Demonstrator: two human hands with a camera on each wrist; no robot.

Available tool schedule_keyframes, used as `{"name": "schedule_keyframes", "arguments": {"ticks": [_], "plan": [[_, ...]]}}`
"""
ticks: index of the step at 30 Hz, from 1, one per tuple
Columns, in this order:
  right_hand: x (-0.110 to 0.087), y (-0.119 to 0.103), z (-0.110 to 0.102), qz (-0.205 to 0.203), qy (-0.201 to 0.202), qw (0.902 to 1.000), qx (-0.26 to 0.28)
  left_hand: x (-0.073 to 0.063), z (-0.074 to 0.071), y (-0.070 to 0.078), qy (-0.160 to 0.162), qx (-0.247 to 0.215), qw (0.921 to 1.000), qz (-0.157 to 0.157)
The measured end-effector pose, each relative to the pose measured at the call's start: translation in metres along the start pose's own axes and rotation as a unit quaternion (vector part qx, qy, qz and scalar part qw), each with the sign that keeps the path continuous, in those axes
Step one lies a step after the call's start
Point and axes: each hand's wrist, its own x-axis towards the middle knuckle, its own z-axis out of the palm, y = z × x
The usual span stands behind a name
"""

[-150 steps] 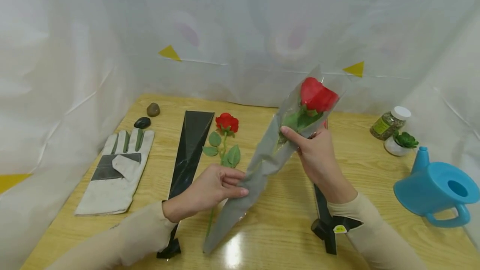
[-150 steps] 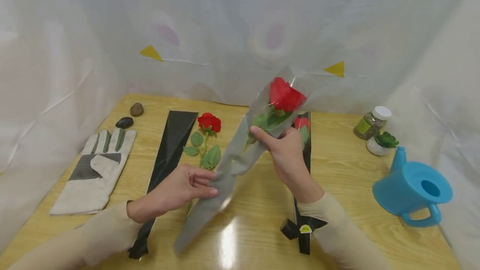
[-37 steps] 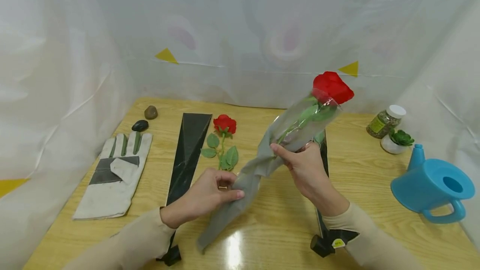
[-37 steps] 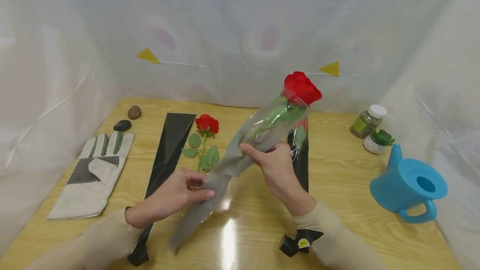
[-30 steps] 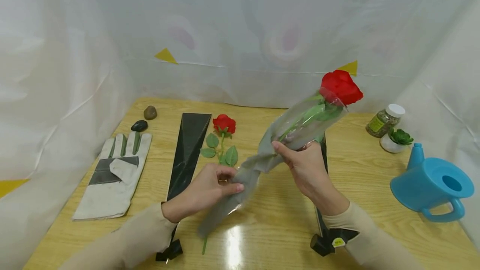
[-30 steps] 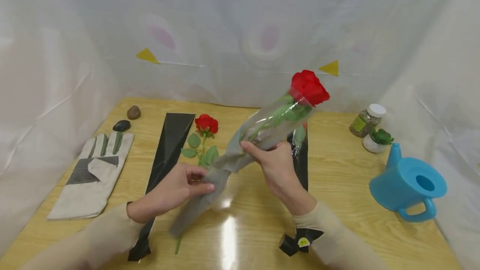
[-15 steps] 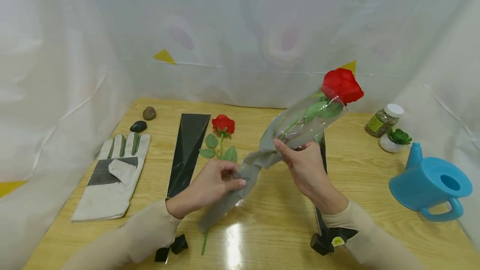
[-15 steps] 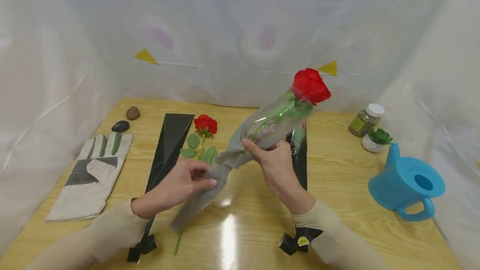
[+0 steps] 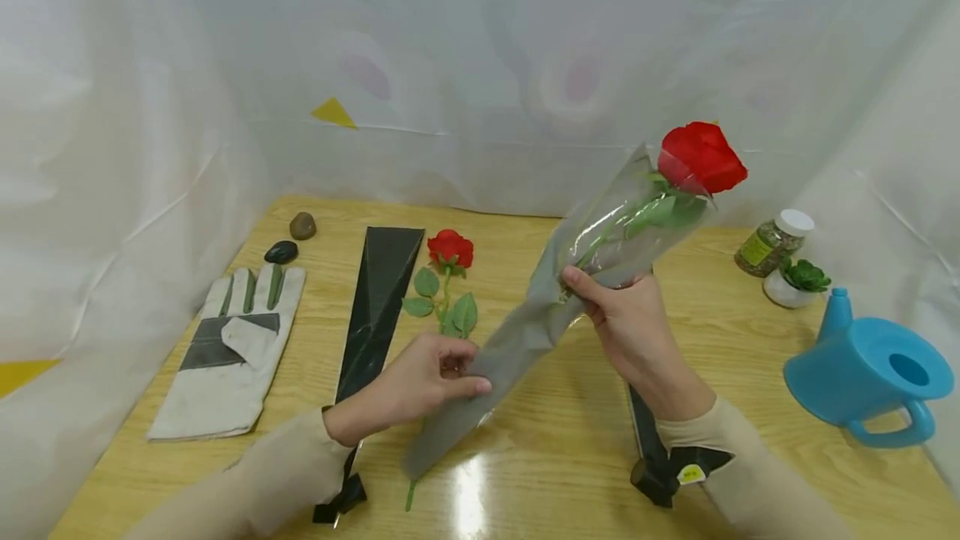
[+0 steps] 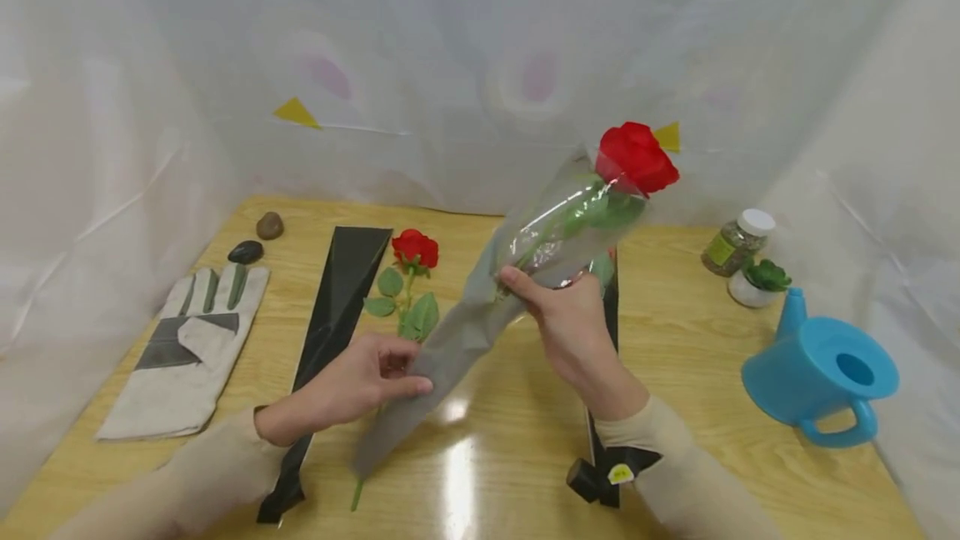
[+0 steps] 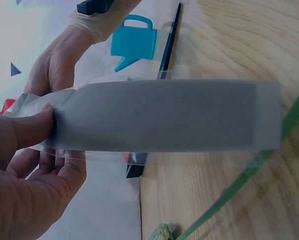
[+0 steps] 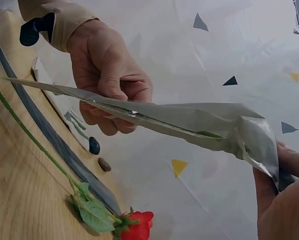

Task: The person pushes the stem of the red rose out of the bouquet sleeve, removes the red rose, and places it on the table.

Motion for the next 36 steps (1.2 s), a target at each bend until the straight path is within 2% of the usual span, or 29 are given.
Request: {"name": "schedule_keyframes", "arguments": {"ticks": [8, 12, 16, 20, 26, 36], "plan": [[0.006, -0.004, -0.006, 0.005, 0.008, 0.9999, 0.012, -0.006, -0.001, 0.000, -0.015, -0.006, 0.9997, -0.019], [0.008, -0.005, -0.007, 0.005, 0.003, 0.9998, 0.017, -0.006, -0.002, 0.001, -0.006, 0.004, 0.9998, -0.016], [0.008, -0.005, -0.005, 0.012, -0.025, 0.9996, 0.000, -0.005, -0.002, 0.001, 0.013, 0.017, 0.9997, -0.008], [0.005, -0.001, -0.002, 0.036, -0.047, 0.9979, -0.025, -0.004, -0.002, 0.002, 0.024, 0.003, 0.9997, -0.007], [0.002, 0.005, 0.000, 0.045, -0.057, 0.9950, -0.068, -0.001, -0.002, 0.003, 0.027, -0.023, 0.9994, -0.003], [-0.002, 0.015, 0.004, 0.042, -0.066, 0.9930, -0.089, 0.003, 0.001, 0.006, 0.032, -0.017, 0.9993, 0.005]]}}
